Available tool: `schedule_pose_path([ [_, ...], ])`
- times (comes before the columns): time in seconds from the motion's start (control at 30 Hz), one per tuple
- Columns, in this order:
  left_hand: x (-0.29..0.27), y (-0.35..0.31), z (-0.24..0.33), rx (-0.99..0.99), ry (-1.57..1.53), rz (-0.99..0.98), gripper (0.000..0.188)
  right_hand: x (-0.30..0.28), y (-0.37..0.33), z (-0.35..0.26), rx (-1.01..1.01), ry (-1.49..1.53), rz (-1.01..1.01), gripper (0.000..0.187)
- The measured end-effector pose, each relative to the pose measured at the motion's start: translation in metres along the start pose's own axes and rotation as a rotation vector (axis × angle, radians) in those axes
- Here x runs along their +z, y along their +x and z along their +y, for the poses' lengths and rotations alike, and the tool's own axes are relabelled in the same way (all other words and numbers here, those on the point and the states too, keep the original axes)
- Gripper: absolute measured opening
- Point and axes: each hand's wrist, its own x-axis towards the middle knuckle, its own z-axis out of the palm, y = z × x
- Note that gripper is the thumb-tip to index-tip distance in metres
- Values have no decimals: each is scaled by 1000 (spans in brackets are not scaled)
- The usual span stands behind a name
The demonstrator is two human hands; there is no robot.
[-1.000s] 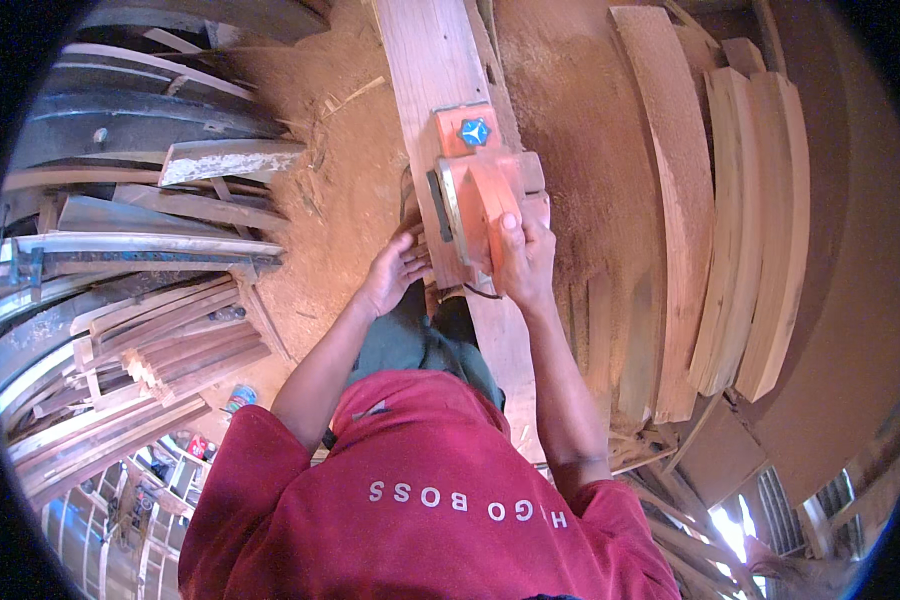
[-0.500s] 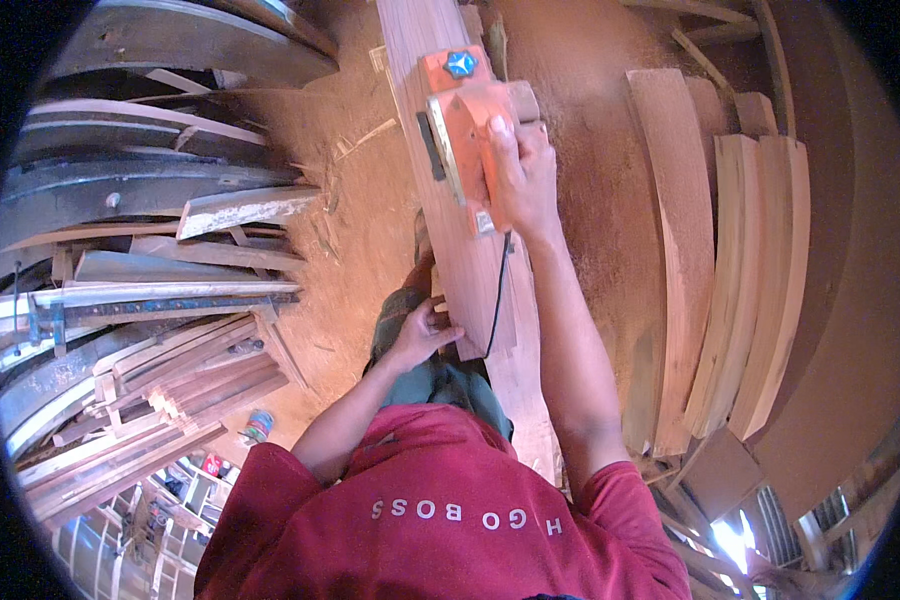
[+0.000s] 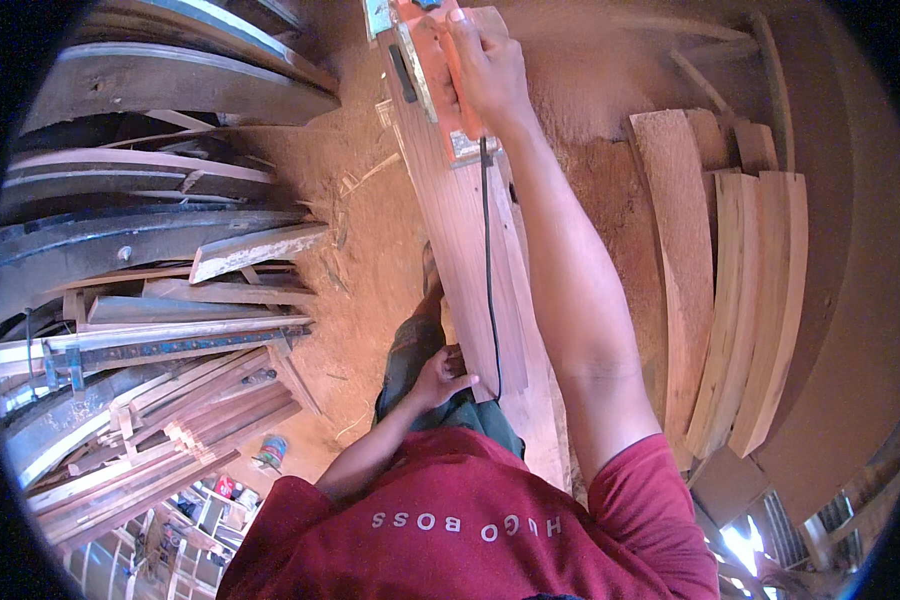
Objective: The person sands a piece of wood using a power sander, then uses pliers and a hammer to shape and attach components to a curved wooden part.
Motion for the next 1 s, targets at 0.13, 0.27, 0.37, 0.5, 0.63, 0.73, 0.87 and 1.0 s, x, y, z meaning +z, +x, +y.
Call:
schedule_pose_path([
  [0.13, -3, 2, -14, 51, -78, -18, 73, 7, 22, -26, -93, -104, 42, 47],
  [0.27, -4, 1, -16, 42, -35, -26, 72, 17, 49, -15, -252, -53, 75, 49],
  [0.37, 0, -2, -19, 111, -30, -19, 70, 20, 60, -23, -145, -103, 25, 57],
  [0.5, 1, -11, 6, 25, -10, -65, 67, -4, 31, -19, -6, -137, -76, 60],
  [0.63, -18, -5, -30, -212, -316, -139, 87, -36, -123, 6, -145, -259, 80, 56],
  [0.73, -20, -8, -44, -163, -365, 60, 93, -79, -271, 28, -33, -164, -38, 52],
  [0.87, -16, 3, -56, -81, -436, 61, 91, -145, -467, 19, 299, -210, -188, 50],
  [1.0, -3, 1, -57, -28, -421, 89, 95, -179, -600, 20, 682, 149, -167, 58],
])
